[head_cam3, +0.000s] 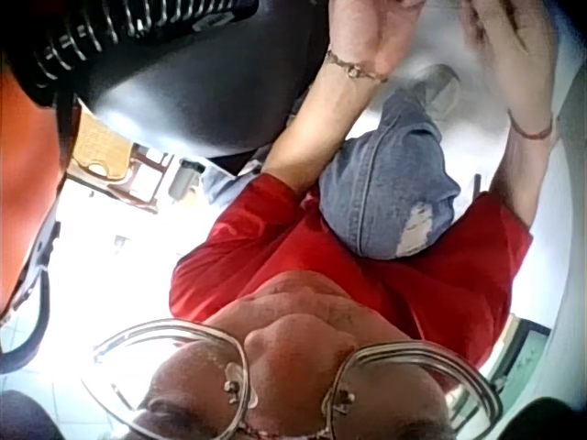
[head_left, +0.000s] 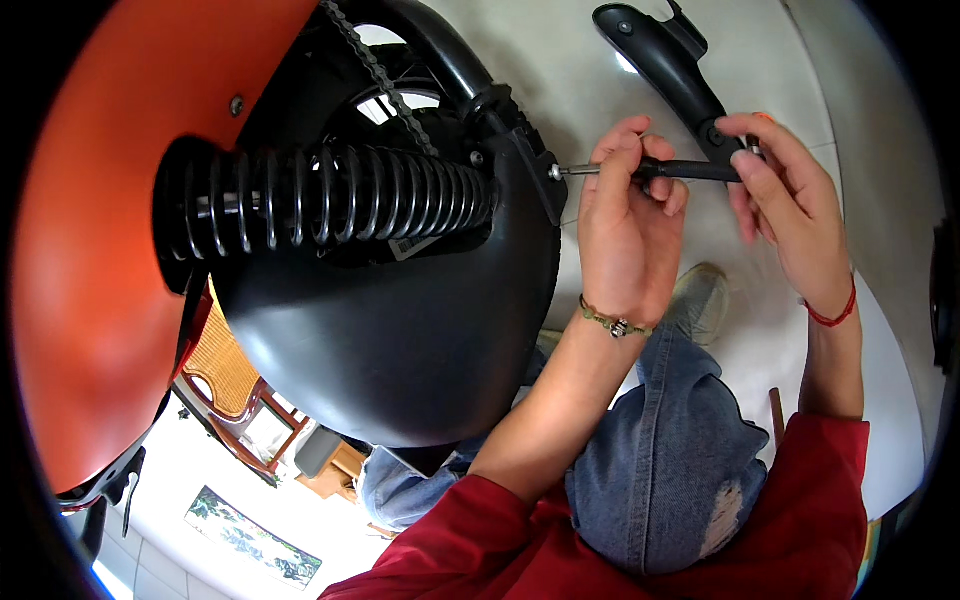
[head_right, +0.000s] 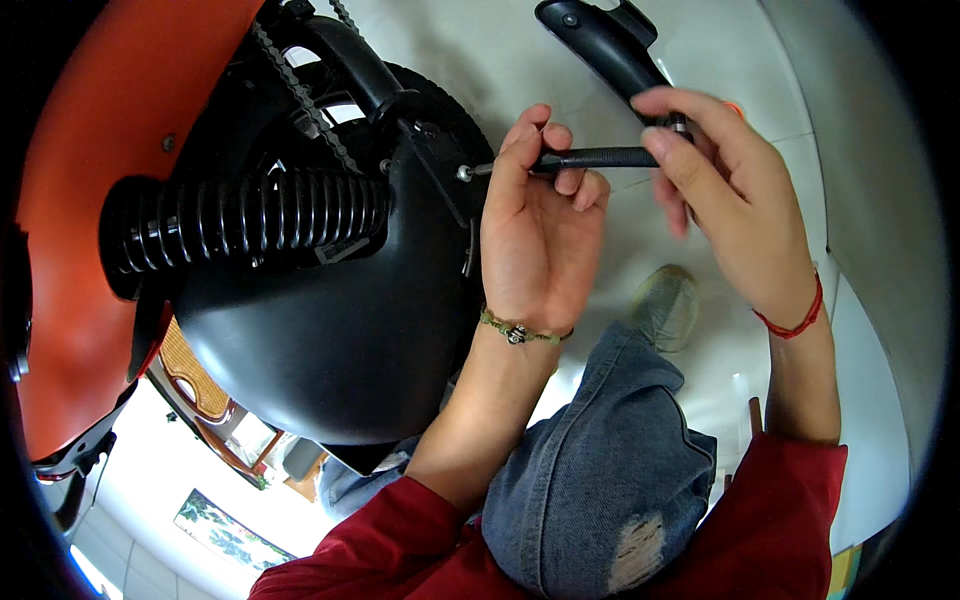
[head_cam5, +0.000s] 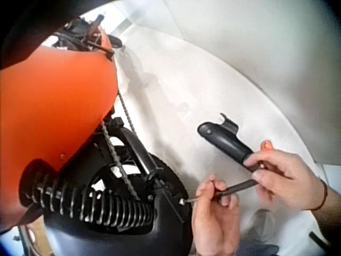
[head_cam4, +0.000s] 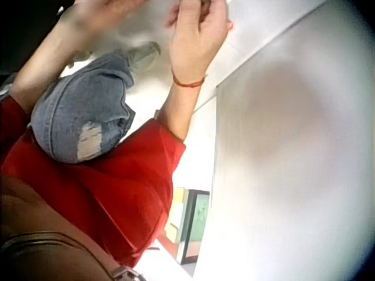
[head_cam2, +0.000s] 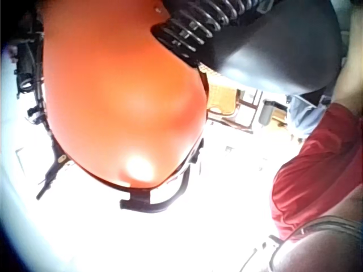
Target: The person uses a screwdriver to attach a black plastic mudguard to the rear wheel assembly of an orange scooter. They align the mudguard, insert screws, and tighten them to secure the part to the frame.
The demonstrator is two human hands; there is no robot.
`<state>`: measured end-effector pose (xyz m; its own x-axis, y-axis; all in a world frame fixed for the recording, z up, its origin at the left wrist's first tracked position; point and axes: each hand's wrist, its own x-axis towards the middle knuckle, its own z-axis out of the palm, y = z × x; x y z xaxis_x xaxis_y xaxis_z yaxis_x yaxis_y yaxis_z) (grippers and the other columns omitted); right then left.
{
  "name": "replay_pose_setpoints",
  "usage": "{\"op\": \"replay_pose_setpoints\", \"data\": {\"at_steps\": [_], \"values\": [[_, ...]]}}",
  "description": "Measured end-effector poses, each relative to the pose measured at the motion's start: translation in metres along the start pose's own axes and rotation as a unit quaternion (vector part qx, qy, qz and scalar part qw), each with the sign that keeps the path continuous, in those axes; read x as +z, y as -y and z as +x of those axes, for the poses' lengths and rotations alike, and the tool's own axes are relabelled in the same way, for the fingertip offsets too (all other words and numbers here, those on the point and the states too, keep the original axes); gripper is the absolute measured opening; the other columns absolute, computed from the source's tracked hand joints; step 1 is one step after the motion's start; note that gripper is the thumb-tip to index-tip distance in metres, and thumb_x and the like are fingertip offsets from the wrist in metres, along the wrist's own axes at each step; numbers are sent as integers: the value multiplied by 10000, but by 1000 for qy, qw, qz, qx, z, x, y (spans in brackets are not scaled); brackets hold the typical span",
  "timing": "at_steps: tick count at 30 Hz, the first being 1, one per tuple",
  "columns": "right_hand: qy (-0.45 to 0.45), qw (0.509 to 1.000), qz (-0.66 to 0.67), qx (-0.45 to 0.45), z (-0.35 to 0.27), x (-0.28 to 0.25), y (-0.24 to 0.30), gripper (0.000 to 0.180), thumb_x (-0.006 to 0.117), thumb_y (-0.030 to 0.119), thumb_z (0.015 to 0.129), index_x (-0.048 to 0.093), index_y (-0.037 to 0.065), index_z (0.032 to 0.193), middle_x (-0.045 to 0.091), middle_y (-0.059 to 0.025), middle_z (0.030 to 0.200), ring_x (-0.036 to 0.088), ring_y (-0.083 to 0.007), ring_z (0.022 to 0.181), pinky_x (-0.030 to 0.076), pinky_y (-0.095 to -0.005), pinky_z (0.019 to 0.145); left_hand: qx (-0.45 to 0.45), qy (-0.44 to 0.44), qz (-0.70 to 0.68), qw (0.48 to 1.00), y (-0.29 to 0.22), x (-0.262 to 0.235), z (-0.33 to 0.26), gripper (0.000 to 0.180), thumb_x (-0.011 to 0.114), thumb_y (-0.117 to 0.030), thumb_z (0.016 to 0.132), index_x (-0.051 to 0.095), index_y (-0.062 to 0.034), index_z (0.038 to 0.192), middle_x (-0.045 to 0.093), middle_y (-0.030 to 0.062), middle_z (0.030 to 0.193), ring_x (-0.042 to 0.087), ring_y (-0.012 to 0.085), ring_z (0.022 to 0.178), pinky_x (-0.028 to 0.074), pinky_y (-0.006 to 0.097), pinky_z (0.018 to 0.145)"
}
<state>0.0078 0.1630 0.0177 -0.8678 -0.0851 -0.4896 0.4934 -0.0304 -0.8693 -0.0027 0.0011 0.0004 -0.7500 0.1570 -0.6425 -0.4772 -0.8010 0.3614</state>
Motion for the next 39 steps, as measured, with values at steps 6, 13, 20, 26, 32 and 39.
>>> {"op": "replay_pose_setpoints", "data": {"at_steps": [6, 13, 20, 26, 32, 39], "values": [[-99, 970, -61, -214, 11, 19, -19, 253, 511, 134, 950, 562, -1, 1158, 614, -52, 793, 553, -82, 665, 431, -194, 617, -26, -3, -5, 1000, 7, 0, 0, 177, 545, -182, 948, 544, -76, 1089, 577, -7, 884, 441, 76, 643, 373, 240, 590], [10, 999, 27, 16, 0, -8, 1, 359, 423, 290, 996, 578, 6, 1150, 633, -62, 753, 574, -88, 563, 377, -182, 475, -20, 8, -37, 999, 2, 2, 2, 181, 548, -129, 919, 544, -65, 1089, 574, 5, 919, 438, 77, 636, 375, 240, 596], [-22, 997, 67, -1, -1, -8, 4, 304, 466, 238, 980, 591, 15, 1145, 638, -64, 764, 581, -85, 607, 400, -184, 514, -25, 26, -95, 995, 2, 0, 7, 75, 501, -70, 867, 514, -91, 938, 528, 11, 858, 390, 98, 595, 346, 249, 584], [45, 998, -36, -39, -1, -14, -4, 261, 567, 95, 907, 590, 28, 1159, 636, -46, 842, 588, -77, 730, 425, -202, 605, -23, 0, -96, 995, 2, 2, 2, 52, 510, -91, 878, 512, -97, 930, 518, 7, 806, 374, 98, 574, 338, 251, 570], [40, 858, -352, -373, 7, -11, -2, 361, 592, -22, 805, 578, 3, 1164, 663, -52, 996, 625, -211, 962, 482, -338, 850, -50, 31, -40, 997, 6, 3, 1, 125, 539, -165, 943, 544, -75, 1031, 552, -4, 793, 382, 74, 575, 347, 240, 565], [38, 994, 62, 85, 0, -8, 3, 251, 585, 143, 897, 581, 19, 1115, 628, -60, 885, 581, -87, 711, 402, -187, 577, -17, 27, -18, 999, 3, 2, 1, 140, 536, -162, 946, 545, -71, 1052, 565, -2, 811, 395, 73, 588, 360, 239, 574]]}}
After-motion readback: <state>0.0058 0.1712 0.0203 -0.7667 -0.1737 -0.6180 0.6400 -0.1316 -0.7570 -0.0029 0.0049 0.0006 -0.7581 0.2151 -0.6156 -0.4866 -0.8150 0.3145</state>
